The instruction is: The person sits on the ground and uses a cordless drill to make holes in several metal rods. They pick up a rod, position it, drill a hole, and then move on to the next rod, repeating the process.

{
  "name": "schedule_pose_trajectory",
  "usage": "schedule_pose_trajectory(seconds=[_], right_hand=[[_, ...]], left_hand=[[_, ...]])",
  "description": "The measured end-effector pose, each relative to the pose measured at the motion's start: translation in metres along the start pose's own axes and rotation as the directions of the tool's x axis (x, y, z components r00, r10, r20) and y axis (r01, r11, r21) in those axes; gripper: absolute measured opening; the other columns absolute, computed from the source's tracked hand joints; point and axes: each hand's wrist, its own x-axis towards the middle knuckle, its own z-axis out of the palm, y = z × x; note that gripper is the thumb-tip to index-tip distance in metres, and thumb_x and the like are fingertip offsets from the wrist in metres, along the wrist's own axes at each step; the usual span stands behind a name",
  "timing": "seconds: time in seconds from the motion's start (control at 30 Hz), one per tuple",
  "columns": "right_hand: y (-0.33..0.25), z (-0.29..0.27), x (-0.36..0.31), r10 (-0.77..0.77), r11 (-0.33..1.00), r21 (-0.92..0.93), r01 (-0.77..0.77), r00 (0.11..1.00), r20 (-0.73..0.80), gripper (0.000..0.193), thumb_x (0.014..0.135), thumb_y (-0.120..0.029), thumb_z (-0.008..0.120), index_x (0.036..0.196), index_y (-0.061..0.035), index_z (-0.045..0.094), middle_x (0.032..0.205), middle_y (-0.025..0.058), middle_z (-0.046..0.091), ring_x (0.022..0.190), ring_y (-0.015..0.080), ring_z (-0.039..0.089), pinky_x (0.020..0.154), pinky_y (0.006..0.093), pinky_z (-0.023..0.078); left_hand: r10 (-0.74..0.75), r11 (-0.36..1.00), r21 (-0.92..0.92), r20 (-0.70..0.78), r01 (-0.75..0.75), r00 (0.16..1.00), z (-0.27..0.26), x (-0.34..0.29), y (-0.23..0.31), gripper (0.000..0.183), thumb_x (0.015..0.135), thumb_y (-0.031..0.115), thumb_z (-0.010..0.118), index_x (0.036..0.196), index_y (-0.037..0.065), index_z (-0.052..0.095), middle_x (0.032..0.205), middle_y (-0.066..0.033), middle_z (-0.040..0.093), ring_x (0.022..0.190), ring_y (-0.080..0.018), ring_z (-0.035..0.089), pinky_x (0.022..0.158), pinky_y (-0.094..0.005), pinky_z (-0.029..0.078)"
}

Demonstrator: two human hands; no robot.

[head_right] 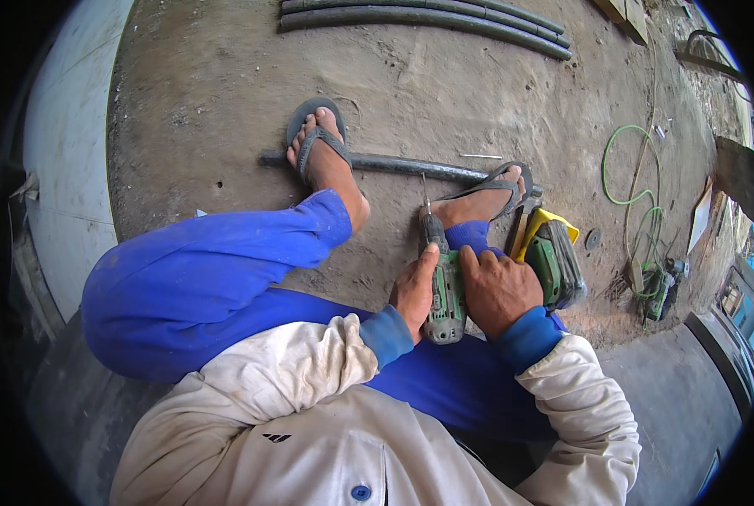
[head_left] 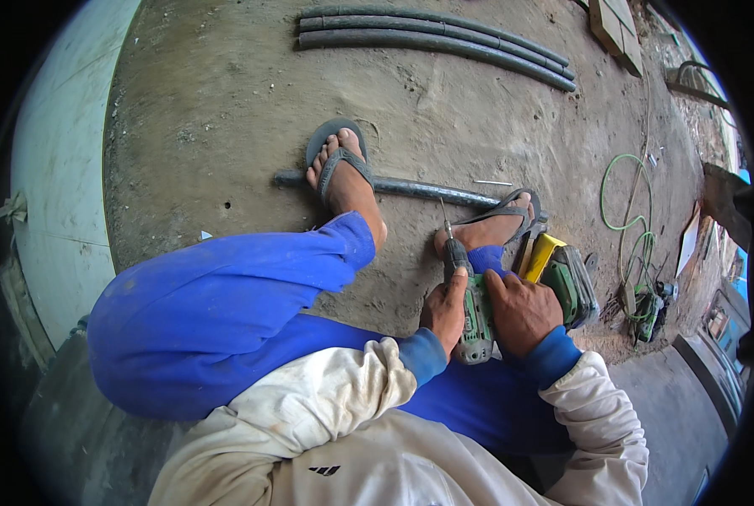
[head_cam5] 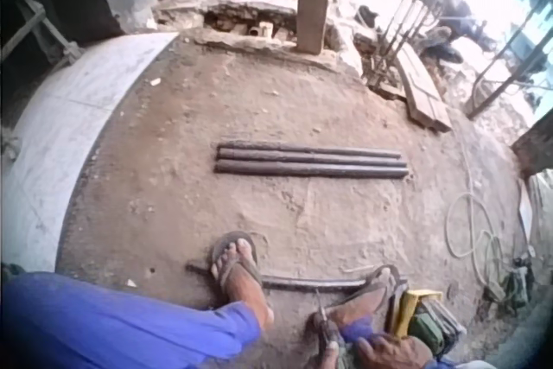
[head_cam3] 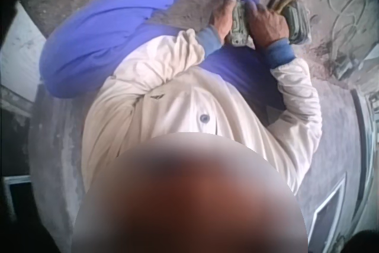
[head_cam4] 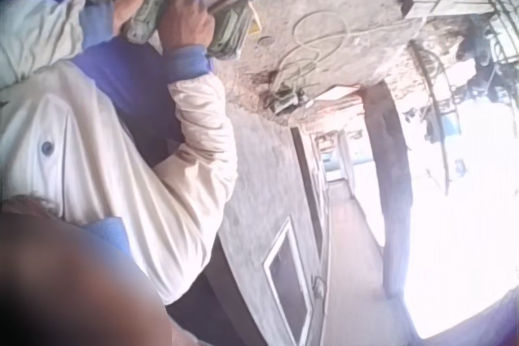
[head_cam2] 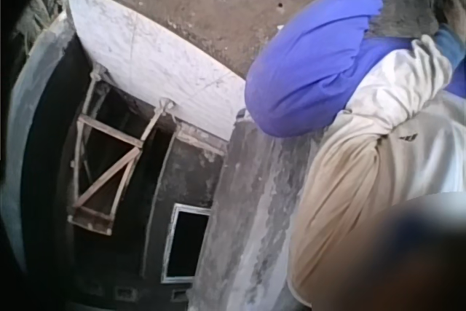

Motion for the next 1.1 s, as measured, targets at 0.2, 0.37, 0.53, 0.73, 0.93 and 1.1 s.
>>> schedule_pose_trajectory(seconds=[0.2,0.37,0.53,0.73,0.93,1.1], right_hand=[[-0.005,0.029,-0.008,0.052,0.998,0.024,-0.05,0.997,-0.057,0.016,0.096,-0.016,0.058,0.11,-0.0076,0.059,0.088,0.0142,0.071,0.08,0.0332,0.075,0.071,0.0465,0.059],[-0.007,0.028,-0.008,0.064,0.997,0.056,-0.061,0.997,-0.047,0.011,0.096,-0.016,0.058,0.104,-0.008,0.059,0.088,0.0137,0.071,0.079,0.0325,0.075,0.071,0.0461,0.059],[-0.012,0.029,-0.008,0.066,0.997,-0.023,-0.069,0.994,-0.091,0.01,0.095,-0.016,0.059,0.102,-0.0088,0.059,0.087,0.012,0.071,0.08,0.0305,0.075,0.071,0.0451,0.058],[-0.014,0.028,-0.011,0.048,0.998,-0.023,-0.05,0.996,-0.08,0.011,0.094,-0.017,0.061,0.101,-0.0095,0.059,0.085,0.0109,0.07,0.079,0.0291,0.075,0.069,0.0444,0.058],[-0.013,0.028,-0.008,0.067,0.998,0.016,-0.066,0.99,-0.122,0.01,0.094,-0.016,0.061,0.101,-0.0093,0.059,0.086,0.0117,0.071,0.081,0.0306,0.076,0.07,0.0452,0.058],[-0.007,0.03,-0.009,0.056,0.998,0.004,-0.055,0.995,-0.085,0.01,0.095,-0.016,0.06,0.102,-0.0088,0.059,0.087,0.0121,0.071,0.081,0.0317,0.077,0.07,0.0457,0.059]], left_hand=[[0.052,0.985,0.165,-0.058,-0.042,0.997,-0.004,0.002,-0.007,0.071,0.101,0.066,0.062,0.104,-0.004,0.073,0.08,-0.0114,0.066,0.076,-0.0224,0.062,0.074,-0.0403,0.051],[0.04,0.986,0.165,-0.029,-0.035,0.999,-0.01,0.003,-0.003,0.067,0.102,0.064,0.062,0.107,-0.001,0.075,0.08,-0.0103,0.066,0.076,-0.0207,0.061,0.073,-0.0394,0.051],[0.034,0.978,0.204,-0.004,-0.032,0.999,-0.015,-0.005,0.003,0.061,0.104,0.059,0.063,0.11,-0.001,0.075,0.084,-0.0013,0.064,0.077,-0.0106,0.058,0.07,-0.0321,0.049],[0.013,0.974,0.225,-0.044,-0.003,0.999,-0.012,-0.001,0.005,0.063,0.104,0.059,0.063,0.11,-0.002,0.076,0.085,-0.0028,0.066,0.077,-0.0116,0.058,0.07,-0.0322,0.05],[0.103,0.964,0.251,-0.026,-0.093,0.994,-0.015,0.001,0.0,0.062,0.105,0.056,0.063,0.113,-0.004,0.076,0.091,-0.0067,0.07,0.083,-0.0132,0.061,0.075,-0.0324,0.051],[0.031,0.977,0.213,-0.036,-0.022,0.999,-0.009,0.002,-0.005,0.068,0.101,0.064,0.061,0.102,-0.003,0.075,0.081,-0.0113,0.068,0.076,-0.0224,0.064,0.074,-0.0408,0.052]])
